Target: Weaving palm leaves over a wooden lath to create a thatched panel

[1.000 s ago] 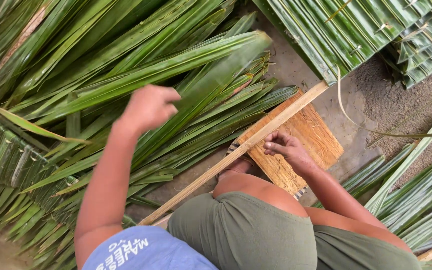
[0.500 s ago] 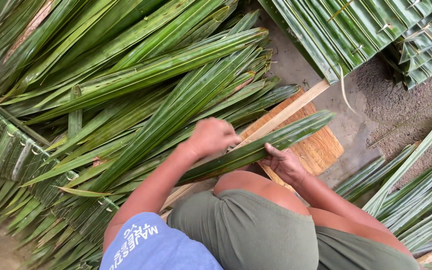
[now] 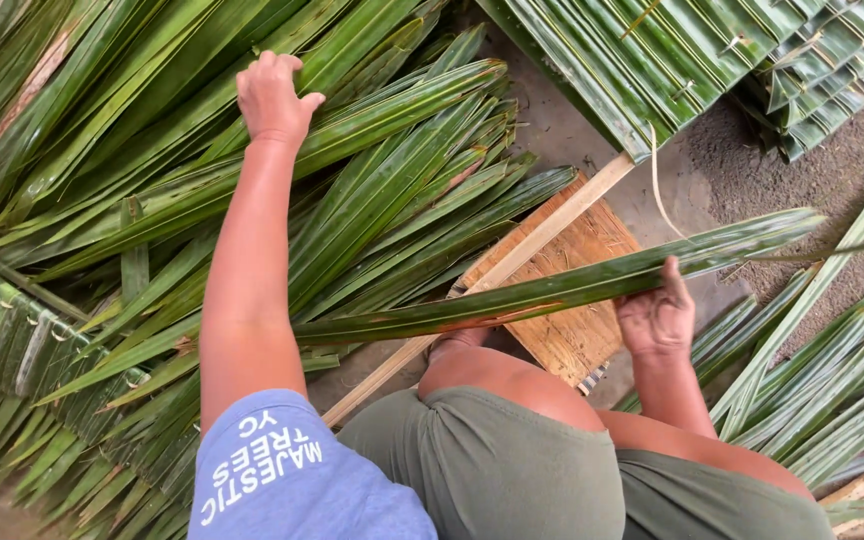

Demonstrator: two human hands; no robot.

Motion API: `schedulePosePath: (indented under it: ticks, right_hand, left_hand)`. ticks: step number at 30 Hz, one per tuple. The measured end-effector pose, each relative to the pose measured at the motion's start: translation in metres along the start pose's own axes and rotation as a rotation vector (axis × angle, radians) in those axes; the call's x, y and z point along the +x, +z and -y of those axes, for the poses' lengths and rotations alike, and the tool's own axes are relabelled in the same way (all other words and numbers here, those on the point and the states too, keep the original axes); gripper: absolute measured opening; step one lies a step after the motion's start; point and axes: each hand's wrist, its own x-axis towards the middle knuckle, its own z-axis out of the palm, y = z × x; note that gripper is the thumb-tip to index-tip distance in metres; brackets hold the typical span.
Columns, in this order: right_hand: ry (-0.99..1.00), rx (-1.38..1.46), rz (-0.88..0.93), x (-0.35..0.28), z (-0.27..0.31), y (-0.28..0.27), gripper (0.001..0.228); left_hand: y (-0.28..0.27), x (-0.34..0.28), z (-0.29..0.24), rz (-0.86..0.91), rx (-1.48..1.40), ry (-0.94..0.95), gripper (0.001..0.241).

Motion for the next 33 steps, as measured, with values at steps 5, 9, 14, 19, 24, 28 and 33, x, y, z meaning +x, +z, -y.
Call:
schedulePosePath:
  ticks: [5,9,14,19,24,28,33]
  right_hand:
    - [-0.058,0.116,0.014,-0.001,0.018,-0.006,0.010]
    - [-0.051,0.097,-0.024,-0.001,0.013,-0.004,0.014]
    - [-0.025,0.081,-0.020,-0.003,0.008,-0.002,0.012]
    - [-0.025,0.045,-0.008,-0.002,0.010,-0.003,0.013]
    - [-0.043,0.035,-0.038,-0.001,0.008,-0.007,0.013]
    - [-0.045,0.039,-0.040,-0.004,0.008,-0.005,0.013]
    - [-0.047,0.037,-0.036,-0.001,0.007,-0.005,0.013]
  left_hand:
    - [0.002,-0.002,0.014,-0.110,0.058,0.367,0.056]
    - [-0.032,-0.036,-0.006,0.000,0.085,0.506,0.024]
    - [-0.010,-0.069,0.004,0.257,-0.114,0.457,0.052]
    - [-0.036,-0.069,-0.015,0.397,-0.246,0.210,0.043]
    - [-0.016,-0.037,-0.009,-0.045,-0.067,0.127,0.039]
    - [-0.005,-0.015,-0.018,0.033,-0.068,-0.144,0.087]
    - [-0.005,-0.026,-0.014,-0.067,-0.001,-0.009,0.063]
